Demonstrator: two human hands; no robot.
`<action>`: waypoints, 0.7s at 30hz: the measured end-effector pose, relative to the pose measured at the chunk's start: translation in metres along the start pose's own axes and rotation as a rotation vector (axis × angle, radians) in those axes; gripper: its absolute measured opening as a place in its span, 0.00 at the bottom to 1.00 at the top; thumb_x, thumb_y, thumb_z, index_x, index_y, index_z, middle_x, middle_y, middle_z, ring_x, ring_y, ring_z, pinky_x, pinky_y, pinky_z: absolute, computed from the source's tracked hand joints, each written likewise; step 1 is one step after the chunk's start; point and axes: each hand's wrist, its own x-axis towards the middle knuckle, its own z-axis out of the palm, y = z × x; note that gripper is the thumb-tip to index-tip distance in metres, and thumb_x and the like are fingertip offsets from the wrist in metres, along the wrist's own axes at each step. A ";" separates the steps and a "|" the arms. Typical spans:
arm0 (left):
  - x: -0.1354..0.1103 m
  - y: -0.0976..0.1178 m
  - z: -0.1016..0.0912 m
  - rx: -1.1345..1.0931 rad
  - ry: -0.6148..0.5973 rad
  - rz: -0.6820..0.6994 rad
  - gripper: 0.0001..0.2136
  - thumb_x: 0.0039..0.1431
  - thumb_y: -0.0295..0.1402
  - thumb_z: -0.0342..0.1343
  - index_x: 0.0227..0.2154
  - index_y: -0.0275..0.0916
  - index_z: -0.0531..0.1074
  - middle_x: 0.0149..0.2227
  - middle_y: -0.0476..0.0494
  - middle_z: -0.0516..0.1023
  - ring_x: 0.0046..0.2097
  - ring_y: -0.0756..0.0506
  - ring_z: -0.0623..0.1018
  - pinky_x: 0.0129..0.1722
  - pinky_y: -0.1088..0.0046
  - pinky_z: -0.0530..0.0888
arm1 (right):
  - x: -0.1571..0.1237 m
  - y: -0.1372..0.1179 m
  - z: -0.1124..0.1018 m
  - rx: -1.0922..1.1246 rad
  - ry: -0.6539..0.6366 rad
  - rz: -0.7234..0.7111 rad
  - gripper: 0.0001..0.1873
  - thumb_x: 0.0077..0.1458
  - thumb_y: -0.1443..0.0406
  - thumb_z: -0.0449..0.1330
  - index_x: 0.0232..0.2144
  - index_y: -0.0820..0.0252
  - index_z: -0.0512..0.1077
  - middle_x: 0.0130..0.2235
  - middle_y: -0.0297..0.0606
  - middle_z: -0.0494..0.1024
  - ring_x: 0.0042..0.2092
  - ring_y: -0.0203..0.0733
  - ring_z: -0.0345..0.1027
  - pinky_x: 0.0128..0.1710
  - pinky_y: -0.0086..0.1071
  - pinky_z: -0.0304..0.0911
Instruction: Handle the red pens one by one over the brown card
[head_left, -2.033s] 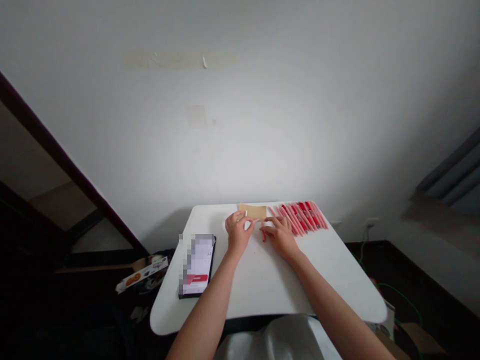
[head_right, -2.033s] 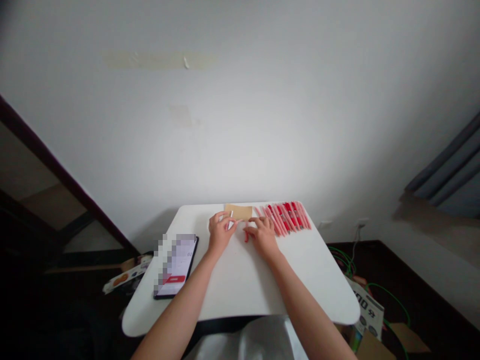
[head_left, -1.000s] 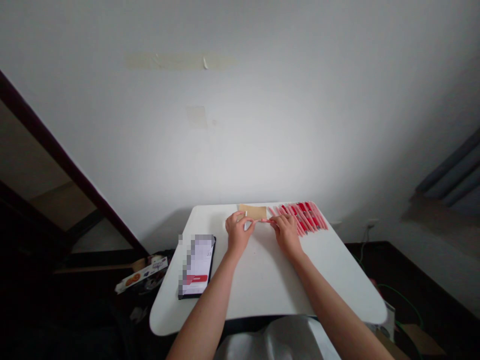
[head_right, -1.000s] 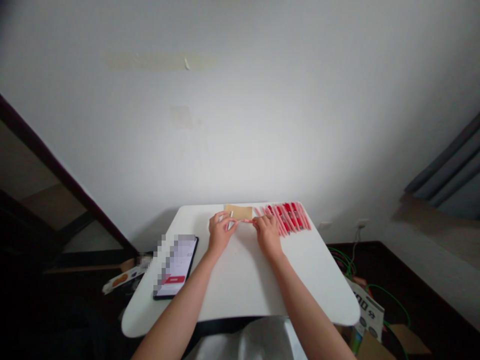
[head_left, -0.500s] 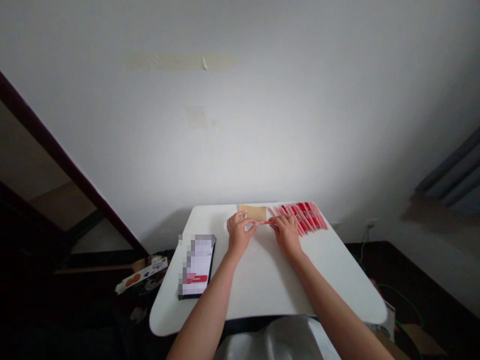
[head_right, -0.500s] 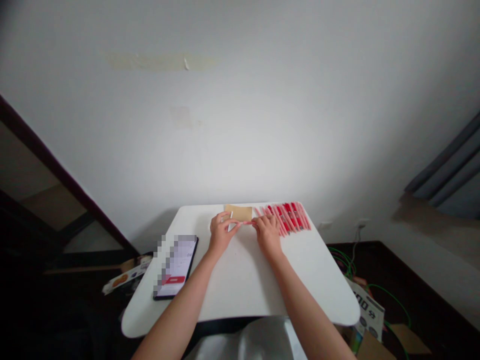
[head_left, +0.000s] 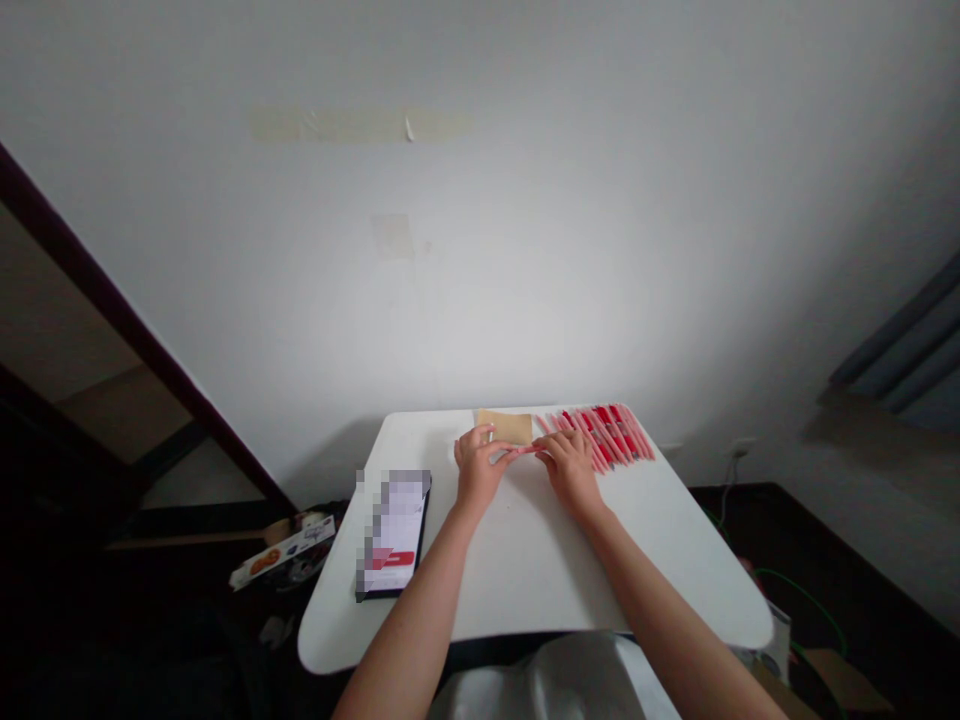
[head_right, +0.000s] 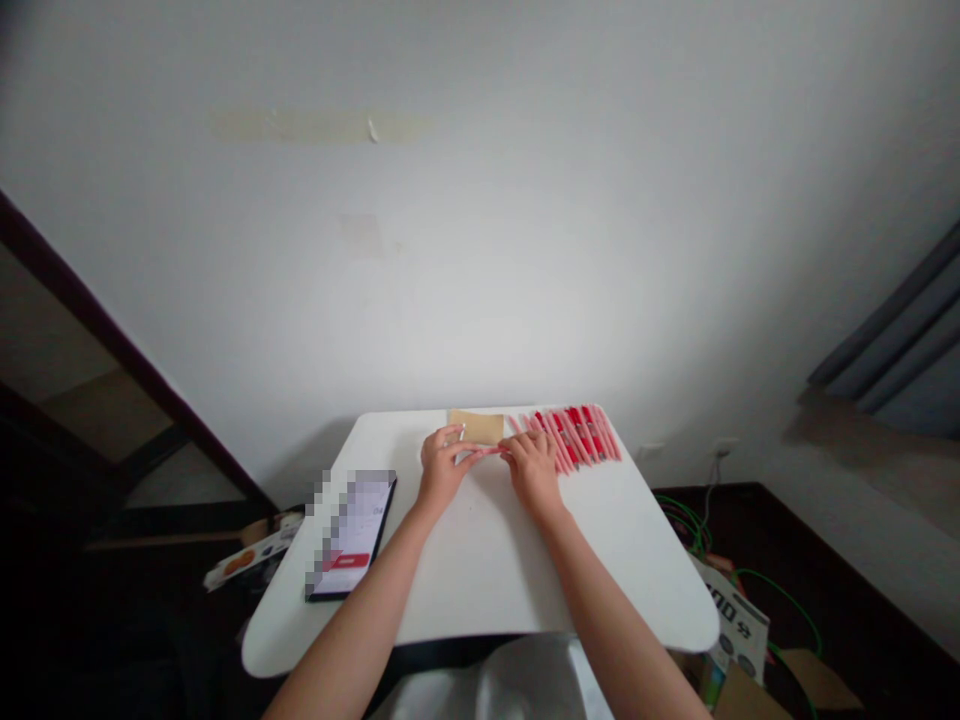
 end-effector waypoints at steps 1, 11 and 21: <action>0.000 0.000 0.000 0.000 0.000 0.002 0.04 0.50 0.40 0.64 0.29 0.51 0.80 0.49 0.47 0.74 0.48 0.45 0.71 0.54 0.59 0.65 | 0.000 0.000 0.000 0.000 -0.002 -0.002 0.09 0.61 0.63 0.55 0.41 0.52 0.74 0.41 0.38 0.77 0.48 0.48 0.60 0.52 0.44 0.50; 0.001 -0.001 0.001 -0.002 -0.004 -0.010 0.04 0.49 0.39 0.65 0.30 0.51 0.80 0.49 0.47 0.74 0.50 0.43 0.71 0.55 0.58 0.64 | 0.000 0.001 0.001 0.044 0.004 -0.009 0.12 0.62 0.62 0.54 0.45 0.49 0.75 0.42 0.38 0.78 0.48 0.49 0.61 0.51 0.45 0.51; -0.002 -0.006 -0.003 0.158 0.068 -0.149 0.08 0.48 0.33 0.65 0.33 0.47 0.79 0.48 0.43 0.74 0.52 0.39 0.68 0.55 0.52 0.62 | -0.002 0.008 0.007 0.136 0.107 0.139 0.13 0.62 0.59 0.53 0.42 0.53 0.76 0.39 0.40 0.78 0.46 0.47 0.63 0.50 0.43 0.53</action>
